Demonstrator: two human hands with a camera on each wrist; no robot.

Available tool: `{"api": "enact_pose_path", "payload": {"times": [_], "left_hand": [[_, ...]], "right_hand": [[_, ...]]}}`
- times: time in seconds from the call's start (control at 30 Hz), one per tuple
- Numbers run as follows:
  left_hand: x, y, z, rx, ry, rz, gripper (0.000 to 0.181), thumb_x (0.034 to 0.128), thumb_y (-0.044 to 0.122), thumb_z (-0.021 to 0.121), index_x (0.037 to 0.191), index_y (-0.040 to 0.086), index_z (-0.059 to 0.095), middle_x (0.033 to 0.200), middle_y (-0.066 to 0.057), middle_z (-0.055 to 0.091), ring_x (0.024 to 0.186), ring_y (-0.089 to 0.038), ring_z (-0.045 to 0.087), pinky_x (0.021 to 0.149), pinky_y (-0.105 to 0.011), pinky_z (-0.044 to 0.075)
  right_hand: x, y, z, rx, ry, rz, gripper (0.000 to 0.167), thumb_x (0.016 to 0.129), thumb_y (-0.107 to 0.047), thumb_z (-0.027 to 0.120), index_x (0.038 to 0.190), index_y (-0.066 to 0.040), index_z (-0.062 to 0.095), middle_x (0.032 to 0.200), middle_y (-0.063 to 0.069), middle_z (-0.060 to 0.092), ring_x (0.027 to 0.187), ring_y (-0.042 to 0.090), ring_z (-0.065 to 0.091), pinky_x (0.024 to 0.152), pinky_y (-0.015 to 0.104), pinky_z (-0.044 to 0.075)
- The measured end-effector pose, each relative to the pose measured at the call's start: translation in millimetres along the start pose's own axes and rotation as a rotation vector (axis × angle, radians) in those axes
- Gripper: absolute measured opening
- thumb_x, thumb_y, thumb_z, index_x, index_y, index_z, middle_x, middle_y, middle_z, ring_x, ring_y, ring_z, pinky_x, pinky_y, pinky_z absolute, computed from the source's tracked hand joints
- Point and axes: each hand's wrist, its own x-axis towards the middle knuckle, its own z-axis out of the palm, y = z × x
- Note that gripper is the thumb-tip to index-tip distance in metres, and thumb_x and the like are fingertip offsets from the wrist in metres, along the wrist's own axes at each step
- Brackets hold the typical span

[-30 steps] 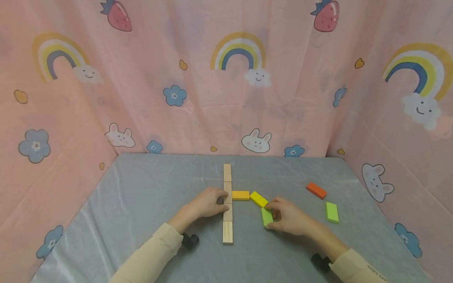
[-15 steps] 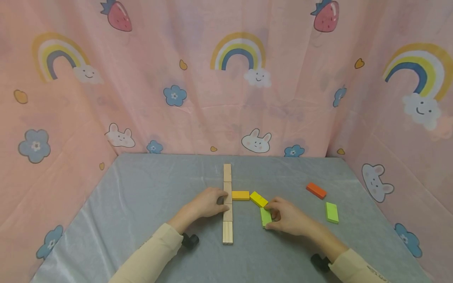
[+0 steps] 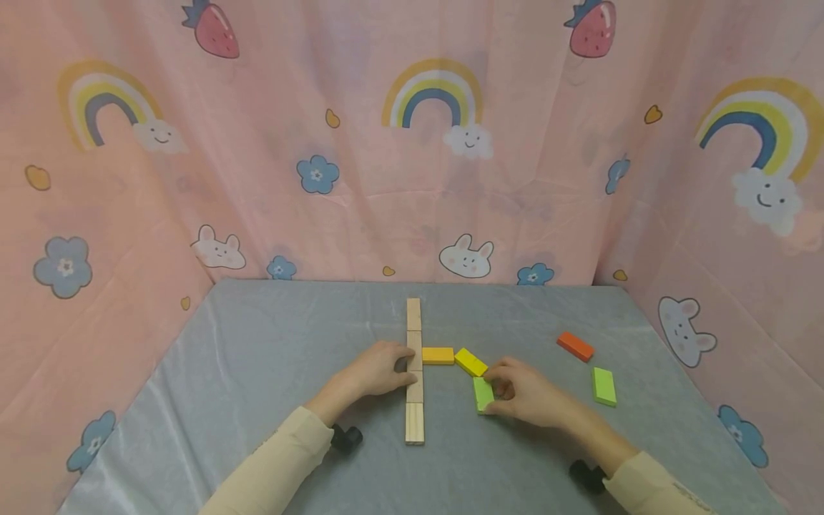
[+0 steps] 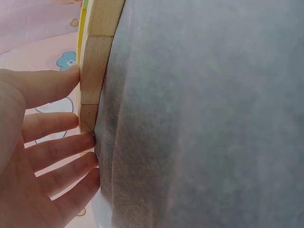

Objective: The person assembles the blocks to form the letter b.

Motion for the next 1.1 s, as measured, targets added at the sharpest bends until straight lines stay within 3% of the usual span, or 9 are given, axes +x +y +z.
{"api": "enact_pose_path", "payload": {"times": [0.3,0.53,0.9,1.1], "left_hand": [[0.7,0.9,1.0,0.024,-0.001,0.022,0.05,0.0945,0.032,0.074,0.136,0.007,0.064,0.13,-0.009,0.066,0.12,-0.026,0.06,0.101,-0.044,0.049],[-1.1,0.2,0.3,0.033,0.002,0.056,0.045,0.0962,0.031,0.072,0.134,0.008,0.064,0.123,-0.007,0.067,0.104,-0.02,0.06,0.09,-0.041,0.051],[-14.5,3.3,-0.6,0.044,-0.032,0.02,0.056,0.095,0.039,0.072,0.141,0.011,0.06,0.133,-0.008,0.063,0.12,-0.025,0.059,0.098,-0.045,0.05],[-22.2,3.1,-2.3,0.051,-0.037,0.03,0.059,0.0944,0.042,0.072,0.142,0.011,0.059,0.138,-0.009,0.061,0.127,-0.029,0.057,0.103,-0.048,0.048]], "right_hand": [[-13.4,8.6,-14.2,-0.038,0.026,0.026,0.041,0.088,-0.022,0.081,0.123,-0.006,0.069,0.115,0.002,0.063,0.094,0.016,0.058,0.078,0.032,0.053],[-24.5,14.5,-27.3,-0.033,0.075,0.062,0.036,0.09,-0.021,0.079,0.12,-0.004,0.07,0.116,0.005,0.065,0.098,0.02,0.061,0.082,0.039,0.055],[-44.3,30.2,-45.0,-0.07,0.141,0.088,0.036,0.089,-0.017,0.079,0.118,0.002,0.071,0.112,0.011,0.071,0.101,0.03,0.065,0.084,0.048,0.057],[-54.7,42.6,-54.1,-0.085,0.171,0.092,0.038,0.09,-0.018,0.078,0.119,0.005,0.07,0.114,0.015,0.071,0.104,0.034,0.065,0.086,0.051,0.055]]}}
